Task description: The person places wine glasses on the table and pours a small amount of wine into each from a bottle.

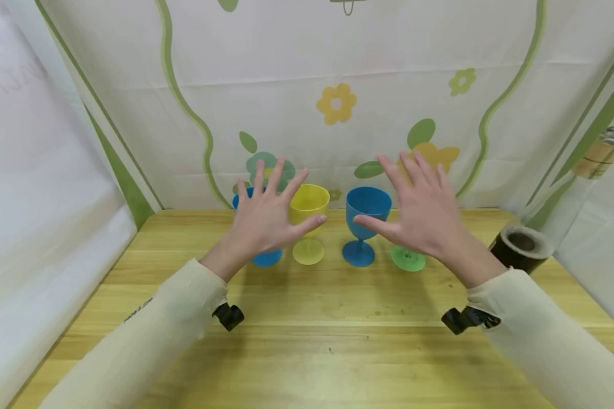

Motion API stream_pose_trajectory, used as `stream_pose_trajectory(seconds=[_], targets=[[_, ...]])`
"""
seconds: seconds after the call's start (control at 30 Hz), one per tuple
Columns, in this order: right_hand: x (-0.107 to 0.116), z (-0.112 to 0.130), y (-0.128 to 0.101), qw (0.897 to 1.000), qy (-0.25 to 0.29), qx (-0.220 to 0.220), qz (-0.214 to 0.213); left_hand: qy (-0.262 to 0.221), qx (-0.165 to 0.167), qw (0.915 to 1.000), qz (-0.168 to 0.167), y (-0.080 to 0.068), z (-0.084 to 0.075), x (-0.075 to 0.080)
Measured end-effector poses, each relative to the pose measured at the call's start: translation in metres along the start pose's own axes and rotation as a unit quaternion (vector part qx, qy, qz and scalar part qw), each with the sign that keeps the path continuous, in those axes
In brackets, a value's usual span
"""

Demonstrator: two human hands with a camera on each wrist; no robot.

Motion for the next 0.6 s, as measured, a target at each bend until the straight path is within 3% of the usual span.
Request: stream_pose_trajectory(seconds=[0.2, 0.33, 0.4, 0.47, 0.6], targets=[[0.020, -0.010, -0.033, 0.990, 0.010, 0.043, -0.130, -0.027, -0.027, 0.9991, -0.017, -0.013, -0.013, 0.002], [0.037, -0.024, -0.061, 0.971, 0.019, 0.053, -0.231, -0.045, -0.047, 0.9974, -0.031, -0.024, -0.024, 0.002], [0.047, -0.032, -0.076, 0.950, 0.024, 0.050, -0.309, -0.053, -0.064, 0.9955, -0.045, -0.031, -0.030, 0.002], [0.057, -0.042, -0.094, 0.919, 0.032, 0.035, -0.392, -0.060, -0.082, 0.9928, -0.064, -0.038, -0.036, 0.001], [0.066, -0.069, -0.132, 0.864, 0.046, -0.043, -0.499, -0.086, -0.109, 0.9862, -0.090, -0.051, -0.048, -0.003]])
Point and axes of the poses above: each hand's wrist, its own y-axis towards the middle knuckle, its own x-axis out of the back of the hand, z = x × y, the point moved 8 cm from there along y, towards the middle knuckle, and after that the axes turned 13 degrees about x, right-handed, at the moved point
